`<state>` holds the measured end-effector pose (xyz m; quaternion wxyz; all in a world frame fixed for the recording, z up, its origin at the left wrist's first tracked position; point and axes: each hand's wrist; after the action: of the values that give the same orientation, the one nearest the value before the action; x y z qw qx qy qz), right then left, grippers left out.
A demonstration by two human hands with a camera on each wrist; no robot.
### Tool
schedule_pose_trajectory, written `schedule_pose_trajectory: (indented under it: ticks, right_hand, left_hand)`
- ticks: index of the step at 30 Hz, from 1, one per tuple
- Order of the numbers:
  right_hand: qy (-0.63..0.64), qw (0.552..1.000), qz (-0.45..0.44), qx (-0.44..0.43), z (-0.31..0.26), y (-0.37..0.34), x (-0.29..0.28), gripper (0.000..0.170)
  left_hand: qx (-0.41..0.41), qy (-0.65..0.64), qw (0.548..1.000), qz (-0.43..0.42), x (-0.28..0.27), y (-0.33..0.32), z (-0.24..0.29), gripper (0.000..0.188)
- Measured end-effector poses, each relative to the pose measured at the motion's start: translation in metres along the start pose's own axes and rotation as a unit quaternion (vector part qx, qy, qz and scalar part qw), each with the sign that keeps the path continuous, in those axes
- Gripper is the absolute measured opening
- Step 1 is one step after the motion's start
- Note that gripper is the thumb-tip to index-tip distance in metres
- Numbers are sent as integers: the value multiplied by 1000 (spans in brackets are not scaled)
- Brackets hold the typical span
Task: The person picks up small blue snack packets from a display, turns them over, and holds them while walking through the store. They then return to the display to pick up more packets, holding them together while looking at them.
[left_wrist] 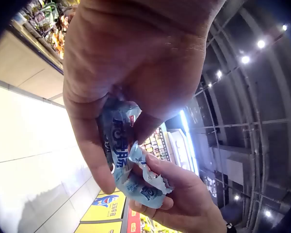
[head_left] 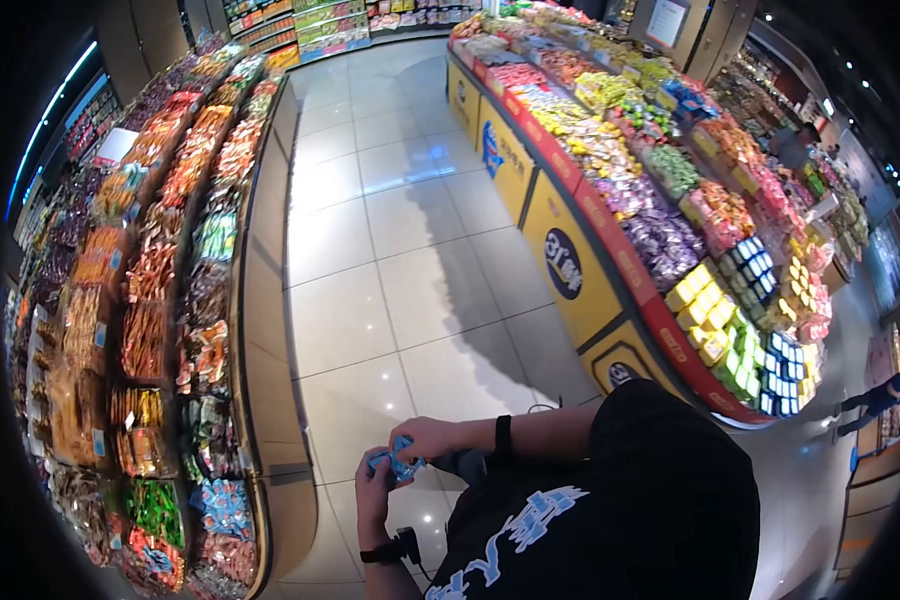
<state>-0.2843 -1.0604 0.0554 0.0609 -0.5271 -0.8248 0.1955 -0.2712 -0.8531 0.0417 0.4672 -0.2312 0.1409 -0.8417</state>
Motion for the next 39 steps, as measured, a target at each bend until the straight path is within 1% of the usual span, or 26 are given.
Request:
schedule_pose_trajectory:
  ticks: [2,3,4,7,8,10,14,17,20,23,24,25,27,30,32,36,39]
  right_hand:
    - [-39,999,-2,8,14,-37,-8,32]
    - [-54,998,-2,11,18,-56,-14,33]
    - [-101,995,-1,-10,24,-73,-20,34]
    - [-56,998,-15,30,40,-122,-36,34]
    - [-31,999,-10,24,48,-136,-42,35]
    - [-34,999,3,19,64,-164,-60,35]
    - [-13,1000,13,17,105,-225,-118,37]
    - [17,999,31,11,146,-277,-172,37]
    - [25,998,55,16,171,-344,-220,38]
    - [60,997,37,22,199,-392,-250,38]
    - [69,996,46,15,200,-413,-258,38]
    - [63,998,31,10,206,-425,-265,38]
    - [53,999,0,0,217,-448,-270,37]
    - [58,998,25,-15,229,-482,-262,37]
    - [56,998,12,-21,237,-503,-251,36]
    - [35,999,-6,-25,251,-549,-210,35]
    - [-38,999,-15,-24,265,-591,-172,34]
  left_hand:
    - [-19,-8,1000,2,38,-11,-14,22]
    - [-11,-13,1000,3,58,-14,-19,22]
    - [-8,-15,1000,5,75,-20,-27,22]
    - [-1,-6,1000,-2,121,-34,-44,23]
    - [5,-3,1000,-7,138,-34,-49,23]
    - [16,10,1000,5,177,-31,-57,24]
    - [55,14,998,12,269,-14,-80,24]
    - [64,45,997,15,348,9,-101,25]
    - [53,25,998,21,428,20,-118,24]
    - [44,37,998,35,490,16,-130,25]
    - [41,45,997,46,510,11,-130,26]
    - [35,54,996,58,527,5,-133,26]
    - [34,76,995,61,552,-4,-144,27]
    - [33,82,994,65,584,-31,-153,28]
    - [35,69,995,69,597,-53,-166,30]
    - [50,72,992,88,611,-107,-208,30]
    - [55,73,991,94,628,-158,-245,31]
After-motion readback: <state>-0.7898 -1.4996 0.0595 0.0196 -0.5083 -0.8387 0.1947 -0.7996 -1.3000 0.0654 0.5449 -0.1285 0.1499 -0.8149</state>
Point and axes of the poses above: each hand's wrist, its own y-axis towards the middle knuckle, its own x-axis out of the palm, z = x × y, and after that the axes turned 2 degrees about -z, right-handed
